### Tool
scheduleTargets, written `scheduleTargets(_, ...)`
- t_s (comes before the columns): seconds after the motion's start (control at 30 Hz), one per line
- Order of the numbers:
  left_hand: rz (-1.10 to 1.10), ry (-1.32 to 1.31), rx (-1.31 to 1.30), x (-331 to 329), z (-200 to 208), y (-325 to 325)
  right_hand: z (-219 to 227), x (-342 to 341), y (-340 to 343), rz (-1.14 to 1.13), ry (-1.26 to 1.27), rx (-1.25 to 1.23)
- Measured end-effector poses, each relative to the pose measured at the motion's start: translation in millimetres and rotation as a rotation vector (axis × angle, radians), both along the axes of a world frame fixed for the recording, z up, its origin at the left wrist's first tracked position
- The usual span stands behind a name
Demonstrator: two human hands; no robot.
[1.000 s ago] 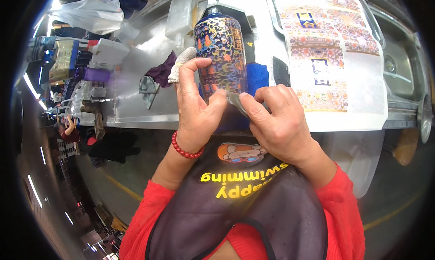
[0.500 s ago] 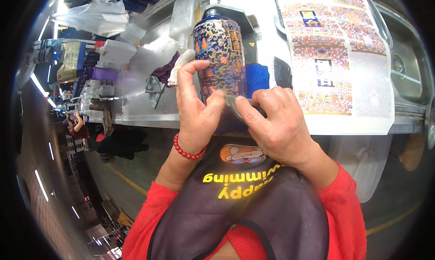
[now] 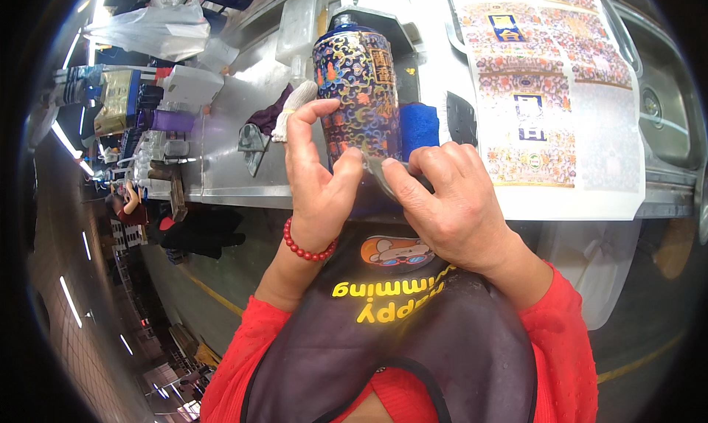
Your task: The person applies decorative stickers to a blue cylindrical container. They peel stickers from a sheet, position them on the container, and smooth them with a small tool. The container is rotated to apply multiple stickers around its surface.
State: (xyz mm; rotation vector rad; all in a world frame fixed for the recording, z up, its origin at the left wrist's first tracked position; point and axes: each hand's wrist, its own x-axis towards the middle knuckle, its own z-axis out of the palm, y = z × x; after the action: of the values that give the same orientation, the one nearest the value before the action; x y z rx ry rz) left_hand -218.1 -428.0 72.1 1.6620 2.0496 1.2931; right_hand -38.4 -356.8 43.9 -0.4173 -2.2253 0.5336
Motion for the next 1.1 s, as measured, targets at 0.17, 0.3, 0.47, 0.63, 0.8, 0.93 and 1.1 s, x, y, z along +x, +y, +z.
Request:
scheduleTargets(0.17, -0.012, -0.011, 0.007, 0.0, -0.1, -0.1, 0.2, -0.2, 0.5, -0.003, -0.003, 0.008)
scheduleTargets(0.3, -0.020, 0.000, 0.003, -0.5, 0.5, 0.1, -0.3, -0.4, 0.6, 0.000, 0.002, 0.005)
scheduleTargets(0.47, -0.008, -0.002, -0.003, 0.4, 0.5, 0.9, -1.2, -0.5, 0.8, 0.002, 0.006, 0.009)
scheduleTargets(0.63, -0.003, -0.006, -0.007, 0.9, 0.5, 0.7, -2.1, 0.4, 0.1, 0.012, 0.004, -0.014)
scheduleTargets(0.8, 0.003, 0.003, -0.003, 0.9, -0.1, 0.8, -1.8, 0.1, -0.4, 0.029, 0.016, -0.047)
scheduleTargets(0.93, 0.011, -0.003, -0.001, 0.8, -0.7, 1.7, -0.4, -0.2, 0.6, 0.007, 0.001, 0.003)
scheduleTargets(1.1, 0.012, -0.070, -0.004, -0.1, -0.2, -0.8, 0.4, 0.0, 2.2, 0.007, -0.011, 0.025)
